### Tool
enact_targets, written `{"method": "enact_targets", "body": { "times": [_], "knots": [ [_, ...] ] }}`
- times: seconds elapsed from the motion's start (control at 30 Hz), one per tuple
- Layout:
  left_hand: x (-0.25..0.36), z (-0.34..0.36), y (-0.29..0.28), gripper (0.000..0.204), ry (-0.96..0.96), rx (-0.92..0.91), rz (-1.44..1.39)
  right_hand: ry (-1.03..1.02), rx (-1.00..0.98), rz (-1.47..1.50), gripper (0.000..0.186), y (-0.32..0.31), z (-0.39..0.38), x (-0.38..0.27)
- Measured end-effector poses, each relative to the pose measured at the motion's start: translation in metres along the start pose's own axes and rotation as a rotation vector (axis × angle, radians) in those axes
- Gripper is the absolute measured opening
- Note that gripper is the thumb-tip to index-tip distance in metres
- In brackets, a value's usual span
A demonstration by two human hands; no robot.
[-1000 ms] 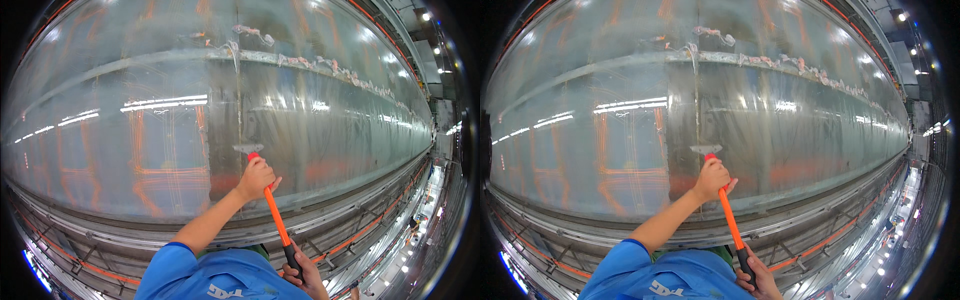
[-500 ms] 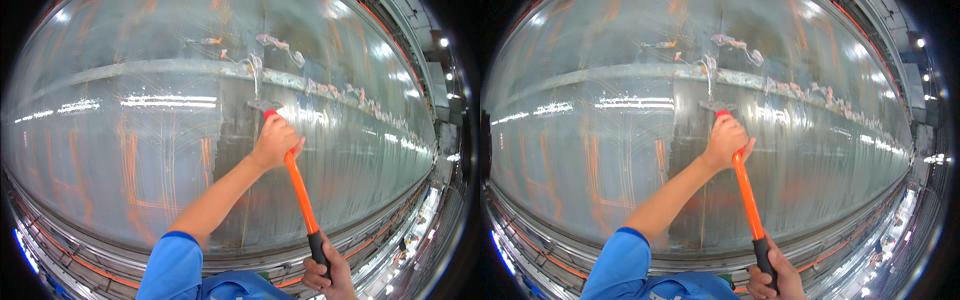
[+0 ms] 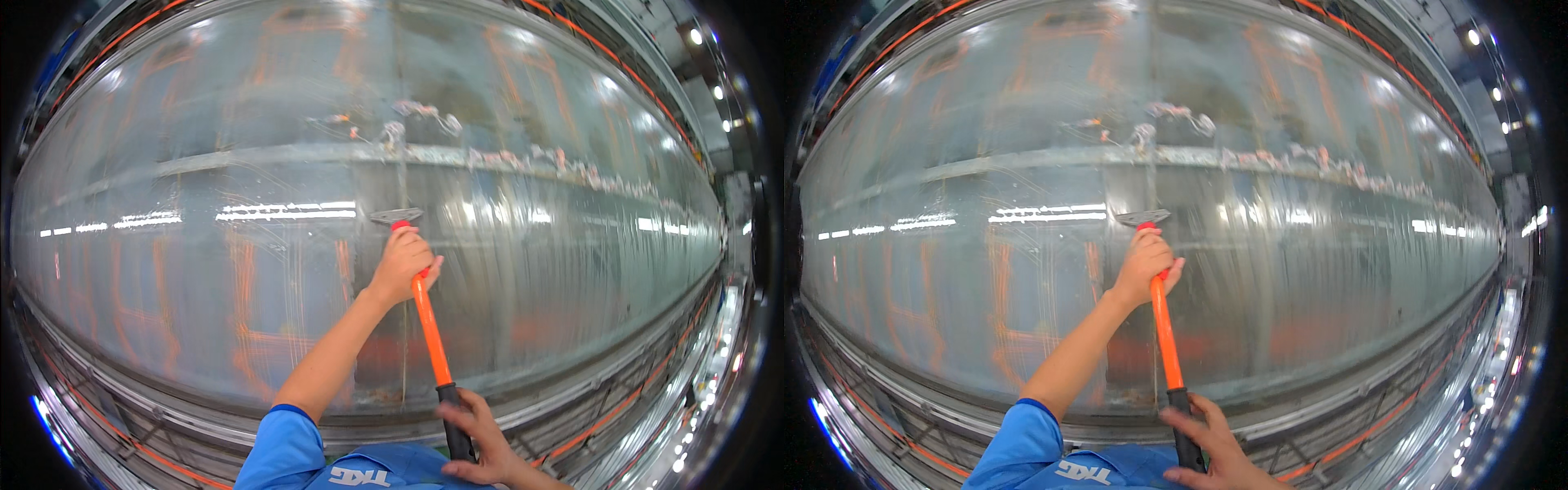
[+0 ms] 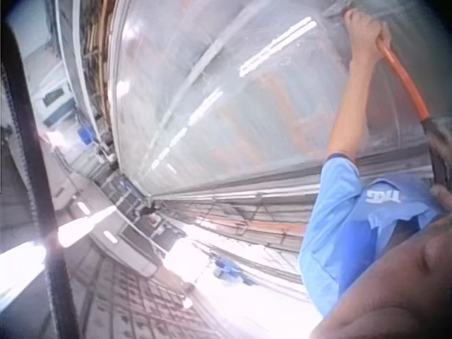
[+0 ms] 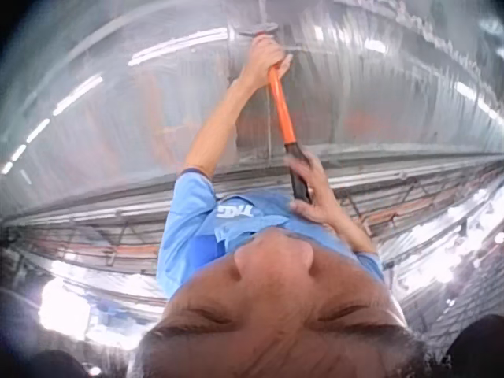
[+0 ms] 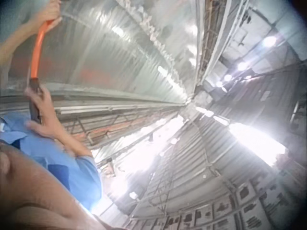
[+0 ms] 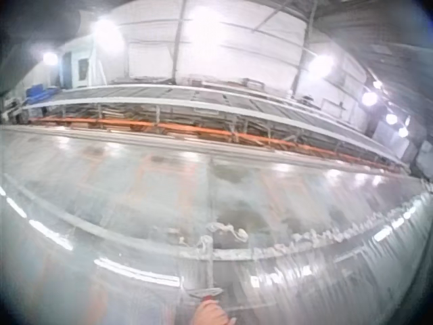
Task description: The person walks along a long industrial production line and uses a long-handled scraper to remove dried residue from a large transparent plastic sheet. The person repeatedly scrapes the surface, lifting off flakes of material.
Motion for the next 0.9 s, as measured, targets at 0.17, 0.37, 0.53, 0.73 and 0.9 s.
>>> {"method": "enact_targets", "body": {
  "times": [0.17, 0.37, 0.53, 0.73, 0.9],
  "knots": [
    [0.003, -0.018, -0.013, 0.025, 0.011, -0.009, 0.02, -0.417, 0.086, -0.274, 0.057, 0.019, -0.018, 0.028],
    [-0.015, -0.002, -0.009, 0.024, 0.055, 0.034, 0.042, -0.812, 0.034, 0.101, 0.016, 0.024, 0.029, 0.039],
    [-0.034, 0.021, -0.007, 0.025, 0.053, 0.037, 0.032, -0.862, 0.116, 0.158, 0.019, 0.021, 0.064, 0.034],
    [-0.042, 0.045, -0.004, 0.027, 0.091, 0.051, 0.073, -0.843, 0.128, 0.2, 0.02, 0.003, 0.09, 0.032],
    [-0.055, 0.061, 0.0, 0.029, 0.101, 0.07, 0.084, -0.813, 0.211, 0.24, 0.014, -0.009, 0.107, 0.033]
  ]
}}
Point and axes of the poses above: each hand's wrist, its own z-axis towards the middle knuckle, its own y-axis out of the palm, x = y × z, the point moved 3 cm from there along z, towards the middle knuckle, and after that the axes turned 10 degrees about -y, right-handed, at the moved point
